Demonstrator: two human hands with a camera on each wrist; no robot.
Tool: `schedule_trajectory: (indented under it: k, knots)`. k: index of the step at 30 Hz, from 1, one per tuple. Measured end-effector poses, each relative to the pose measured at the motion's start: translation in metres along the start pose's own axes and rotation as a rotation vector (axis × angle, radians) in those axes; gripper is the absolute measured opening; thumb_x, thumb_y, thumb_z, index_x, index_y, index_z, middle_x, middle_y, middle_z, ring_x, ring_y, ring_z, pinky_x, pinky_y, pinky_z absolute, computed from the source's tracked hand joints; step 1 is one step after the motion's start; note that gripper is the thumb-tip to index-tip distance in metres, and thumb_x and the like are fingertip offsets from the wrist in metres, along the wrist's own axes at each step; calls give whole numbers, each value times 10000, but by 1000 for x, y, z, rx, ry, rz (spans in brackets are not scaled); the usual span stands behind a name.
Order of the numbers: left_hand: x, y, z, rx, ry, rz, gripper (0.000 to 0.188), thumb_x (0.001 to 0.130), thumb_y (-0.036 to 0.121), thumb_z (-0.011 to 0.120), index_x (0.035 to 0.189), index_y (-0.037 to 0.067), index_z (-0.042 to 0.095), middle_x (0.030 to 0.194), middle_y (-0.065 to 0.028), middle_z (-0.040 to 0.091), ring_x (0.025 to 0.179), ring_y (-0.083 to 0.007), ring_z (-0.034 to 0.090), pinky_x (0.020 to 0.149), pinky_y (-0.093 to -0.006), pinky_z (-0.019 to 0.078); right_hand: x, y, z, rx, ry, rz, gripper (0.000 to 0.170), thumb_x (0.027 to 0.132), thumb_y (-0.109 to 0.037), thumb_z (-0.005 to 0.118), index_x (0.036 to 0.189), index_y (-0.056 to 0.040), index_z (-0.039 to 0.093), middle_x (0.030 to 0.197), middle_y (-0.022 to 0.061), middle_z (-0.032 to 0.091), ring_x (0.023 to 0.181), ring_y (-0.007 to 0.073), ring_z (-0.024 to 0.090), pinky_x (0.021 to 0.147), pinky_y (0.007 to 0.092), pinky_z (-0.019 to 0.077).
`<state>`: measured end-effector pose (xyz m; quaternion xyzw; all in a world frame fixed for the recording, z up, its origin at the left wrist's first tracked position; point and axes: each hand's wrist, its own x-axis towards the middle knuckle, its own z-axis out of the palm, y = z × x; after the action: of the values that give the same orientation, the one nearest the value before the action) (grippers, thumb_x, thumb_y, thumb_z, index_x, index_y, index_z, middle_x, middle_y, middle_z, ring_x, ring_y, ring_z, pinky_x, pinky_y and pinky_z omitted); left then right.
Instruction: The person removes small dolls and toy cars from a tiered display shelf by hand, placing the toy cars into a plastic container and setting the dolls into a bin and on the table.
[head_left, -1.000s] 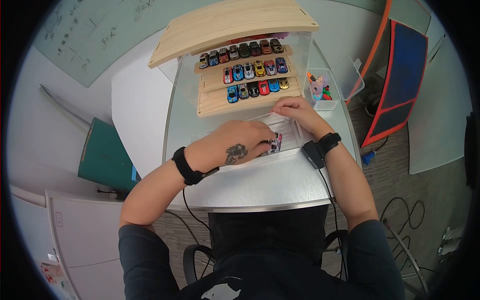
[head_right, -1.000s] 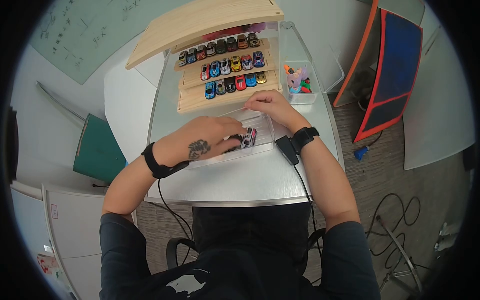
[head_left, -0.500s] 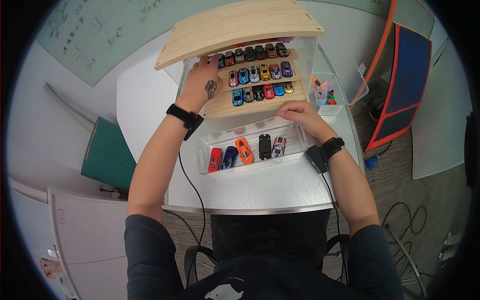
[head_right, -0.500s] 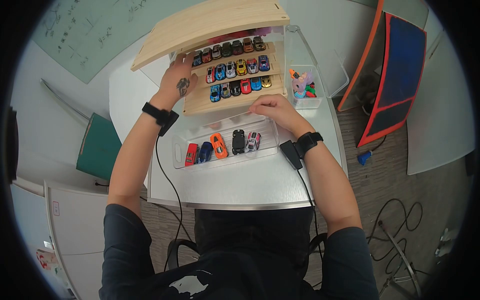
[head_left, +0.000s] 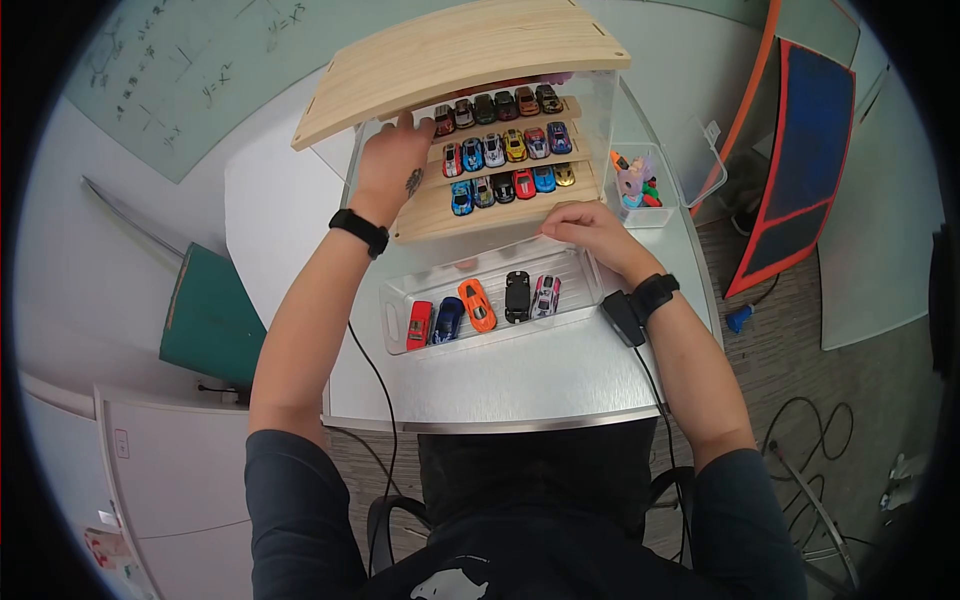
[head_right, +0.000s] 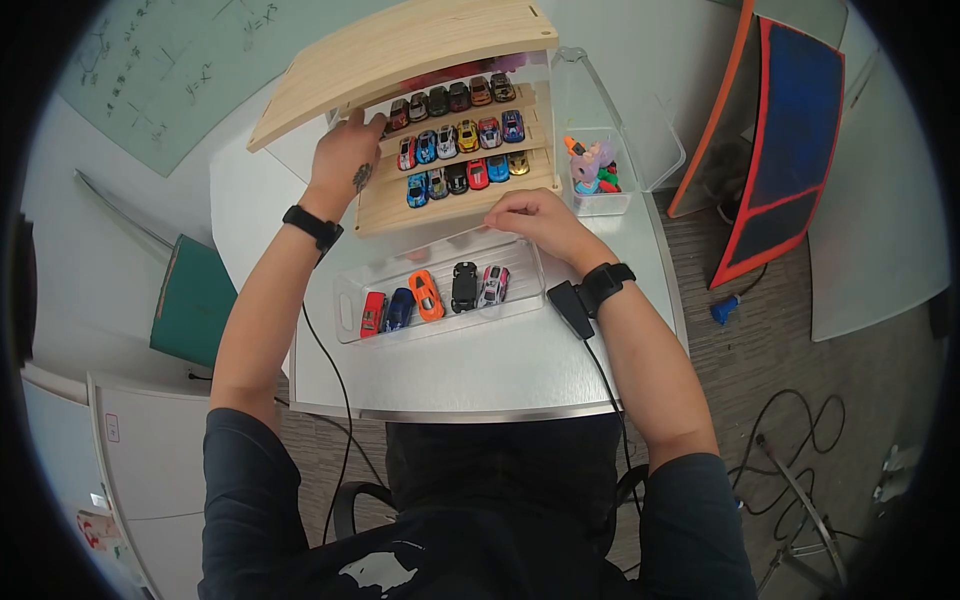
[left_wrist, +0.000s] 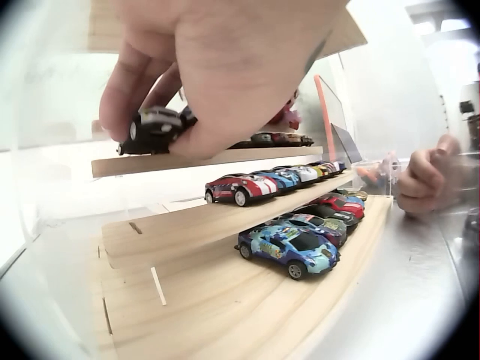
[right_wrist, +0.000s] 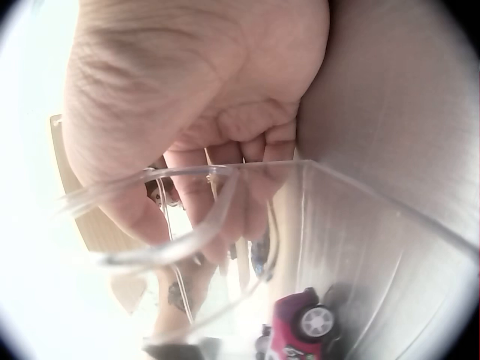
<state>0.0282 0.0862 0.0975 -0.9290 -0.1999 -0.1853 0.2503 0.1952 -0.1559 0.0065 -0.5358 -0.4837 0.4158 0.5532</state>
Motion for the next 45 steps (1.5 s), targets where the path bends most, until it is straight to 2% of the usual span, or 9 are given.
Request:
schedule_trajectory:
  k: [5, 11, 17, 24, 26, 31, 35, 37, 45]
  knots:
    - [-26, 19, -61, -70, -53, -92, 206, 788, 65, 594, 990, 61, 636, 855, -167, 603, 746, -335, 647, 662, -422, 544, -1, -1, 0, 8, 3, -1, 165, 888, -164, 638, 941, -31, 719, 949, 37, 710, 898, 106, 622, 834, 249, 461]
    - [-61, 70, -129, -1044, -315, 174, 335, 792, 117, 652, 1122, 65, 633, 862, -138, 617, 727, -311, 632, 680, -377, 517, -1, 0, 0, -2, -19, -48, 208, 903, -179, 595, 956, -20, 717, 951, 49, 709, 923, 122, 619, 863, 266, 456]
    - [-59, 118, -107, -704, -306, 348, 338, 787, 157, 701, 1109, 78, 637, 908, -139, 634, 791, -294, 651, 706, -367, 528, -3, 1, 0, 10, 13, -21, 217, 903, -175, 592, 964, -2, 708, 936, 55, 703, 887, 116, 616, 834, 250, 462]
    - [-43, 103, -104, -849, -409, 369, 248, 819, 171, 666, 1041, 61, 653, 958, -118, 663, 799, -300, 659, 716, -363, 528, -2, 2, 0, 83, 14, -20, 208, 901, -163, 596, 959, 4, 706, 916, 46, 701, 868, 118, 622, 828, 247, 469]
    - [-33, 73, -88, -695, -327, 39, 236, 820, 156, 651, 1032, 54, 660, 964, -109, 674, 787, -308, 659, 728, -362, 531, 2, 3, 0, 75, -9, -49, 205, 901, -159, 594, 956, 1, 709, 914, 47, 701, 870, 120, 623, 834, 249, 468]
    - [-17, 21, -38, -421, 138, -35, 331, 813, 147, 629, 1124, 35, 611, 1065, -176, 634, 903, -358, 638, 796, -403, 522, 2, 1, -1, 34, -46, -66, 203, 902, -155, 588, 939, -4, 717, 919, 56, 705, 901, 130, 629, 868, 264, 462]
    - [-3, 12, -24, -410, 30, -76, 411, 808, 156, 629, 1201, 52, 563, 1135, -197, 599, 954, -383, 617, 830, -434, 513, 3, 4, -2, 25, -46, -79, 205, 902, -154, 585, 938, -3, 718, 918, 57, 706, 904, 131, 630, 867, 263, 463]
    - [2, 18, -30, -547, -274, -89, 462, 804, 160, 637, 1240, 47, 531, 1153, -190, 594, 963, -378, 618, 835, -443, 516, 2, 2, -2, 39, -53, -77, 207, 902, -155, 584, 936, -1, 718, 920, 59, 707, 903, 133, 631, 871, 266, 463]
    - [-5, 40, -7, -289, -213, 126, 390, 811, 215, 668, 1152, 54, 571, 1079, -166, 617, 918, -339, 638, 774, -418, 534, 2, 1, -1, 29, -45, -51, 207, 897, -156, 587, 934, 0, 718, 922, 60, 707, 912, 134, 628, 879, 268, 458]
